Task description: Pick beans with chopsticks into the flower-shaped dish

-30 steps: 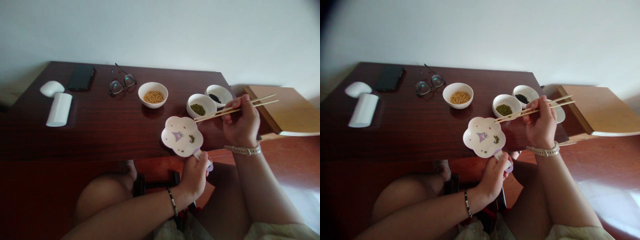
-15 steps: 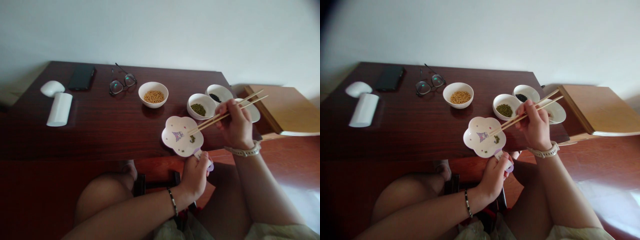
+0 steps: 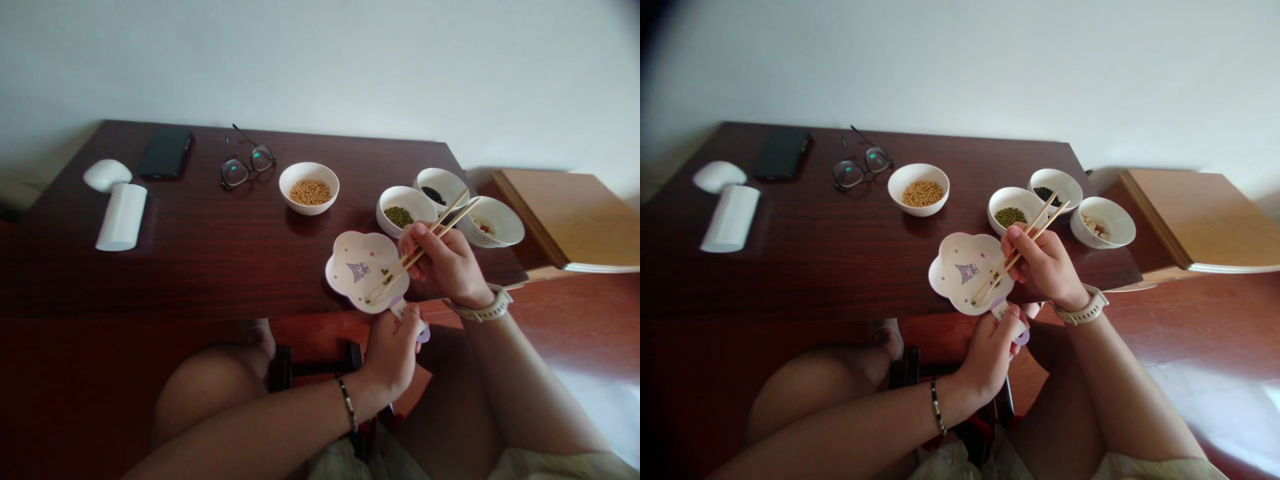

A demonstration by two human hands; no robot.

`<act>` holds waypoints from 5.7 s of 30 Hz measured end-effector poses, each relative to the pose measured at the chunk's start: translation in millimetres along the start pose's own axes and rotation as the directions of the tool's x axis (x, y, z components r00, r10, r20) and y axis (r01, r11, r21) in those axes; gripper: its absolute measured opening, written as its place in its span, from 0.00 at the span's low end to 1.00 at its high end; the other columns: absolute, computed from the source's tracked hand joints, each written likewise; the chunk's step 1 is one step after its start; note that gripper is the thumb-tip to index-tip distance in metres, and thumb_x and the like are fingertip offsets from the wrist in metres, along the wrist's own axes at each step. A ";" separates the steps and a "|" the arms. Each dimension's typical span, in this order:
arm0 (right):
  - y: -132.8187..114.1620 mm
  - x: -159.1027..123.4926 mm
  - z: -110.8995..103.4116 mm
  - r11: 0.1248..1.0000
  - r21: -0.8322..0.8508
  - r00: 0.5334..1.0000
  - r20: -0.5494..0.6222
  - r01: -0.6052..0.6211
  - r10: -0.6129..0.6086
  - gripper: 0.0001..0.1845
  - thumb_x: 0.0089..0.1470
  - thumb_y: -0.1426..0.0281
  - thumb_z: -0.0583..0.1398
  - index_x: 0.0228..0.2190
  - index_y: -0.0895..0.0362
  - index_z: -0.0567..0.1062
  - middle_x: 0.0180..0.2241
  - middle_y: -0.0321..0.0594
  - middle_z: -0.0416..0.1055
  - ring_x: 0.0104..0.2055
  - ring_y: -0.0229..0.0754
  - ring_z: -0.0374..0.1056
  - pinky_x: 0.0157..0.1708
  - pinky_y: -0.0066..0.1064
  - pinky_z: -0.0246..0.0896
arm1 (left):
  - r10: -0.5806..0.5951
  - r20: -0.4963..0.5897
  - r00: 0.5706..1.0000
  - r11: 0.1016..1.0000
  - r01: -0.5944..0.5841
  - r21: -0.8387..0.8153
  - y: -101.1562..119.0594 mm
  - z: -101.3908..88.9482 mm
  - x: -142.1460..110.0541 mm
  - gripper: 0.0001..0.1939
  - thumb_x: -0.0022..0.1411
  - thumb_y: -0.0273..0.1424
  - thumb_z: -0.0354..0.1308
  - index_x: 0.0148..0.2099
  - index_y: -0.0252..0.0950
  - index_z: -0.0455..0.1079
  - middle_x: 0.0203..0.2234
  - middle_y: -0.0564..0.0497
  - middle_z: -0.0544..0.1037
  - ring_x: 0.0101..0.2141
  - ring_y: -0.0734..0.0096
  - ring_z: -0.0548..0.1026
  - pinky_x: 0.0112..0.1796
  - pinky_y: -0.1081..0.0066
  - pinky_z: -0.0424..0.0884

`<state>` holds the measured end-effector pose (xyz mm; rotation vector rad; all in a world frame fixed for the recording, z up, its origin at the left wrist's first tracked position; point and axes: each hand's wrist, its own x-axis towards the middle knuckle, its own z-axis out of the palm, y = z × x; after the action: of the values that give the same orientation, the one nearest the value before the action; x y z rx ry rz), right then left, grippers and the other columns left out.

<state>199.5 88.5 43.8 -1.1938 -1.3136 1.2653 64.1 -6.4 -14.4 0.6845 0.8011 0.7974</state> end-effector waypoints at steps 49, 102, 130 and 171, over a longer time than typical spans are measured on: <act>-2.9 1.2 2.8 0.999 -0.019 0.999 -0.046 0.027 -0.027 0.25 0.72 0.49 0.61 0.30 0.53 0.75 0.20 0.36 0.68 0.19 0.35 0.58 0.18 0.31 0.48 | -0.017 0.002 1.000 1.000 0.017 -0.002 2.1 -0.1 -1.1 0.25 0.77 0.50 0.54 0.31 0.39 0.63 0.21 0.56 0.63 0.23 0.75 0.60 0.28 0.69 0.55; 3.6 -0.6 13.6 0.996 -0.088 0.996 -0.090 -0.030 0.022 0.27 0.69 0.46 0.62 0.28 0.53 0.75 0.21 0.37 0.68 0.20 0.37 0.61 0.17 0.31 0.49 | -0.096 0.021 0.995 0.995 0.097 -0.032 -3.8 0.1 -2.7 0.27 0.74 0.55 0.56 0.32 0.38 0.66 0.21 0.56 0.64 0.23 0.75 0.60 0.27 0.69 0.54; 2.9 -4.0 16.9 0.995 -0.091 0.996 -0.089 -0.037 0.029 0.25 0.70 0.48 0.62 0.29 0.53 0.75 0.22 0.36 0.69 0.20 0.36 0.62 0.17 0.31 0.49 | -0.142 0.048 0.989 0.990 0.142 0.001 -0.7 -0.5 -3.9 0.24 0.77 0.47 0.54 0.30 0.39 0.63 0.21 0.56 0.64 0.24 0.74 0.61 0.29 0.67 0.55; 1.2 -8.2 21.3 0.982 -0.186 0.996 -0.083 -0.033 0.018 0.26 0.72 0.47 0.60 0.30 0.53 0.75 0.23 0.36 0.70 0.20 0.37 0.61 0.19 0.32 0.51 | -0.172 0.089 0.981 0.983 0.164 0.087 -10.9 -4.8 -8.1 0.29 0.76 0.57 0.52 0.31 0.40 0.63 0.21 0.56 0.64 0.25 0.72 0.62 0.29 0.67 0.54</act>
<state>179.2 78.1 41.7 -1.3831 -1.3843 1.1174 60.3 -17.7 -22.5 0.7105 0.7949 0.5780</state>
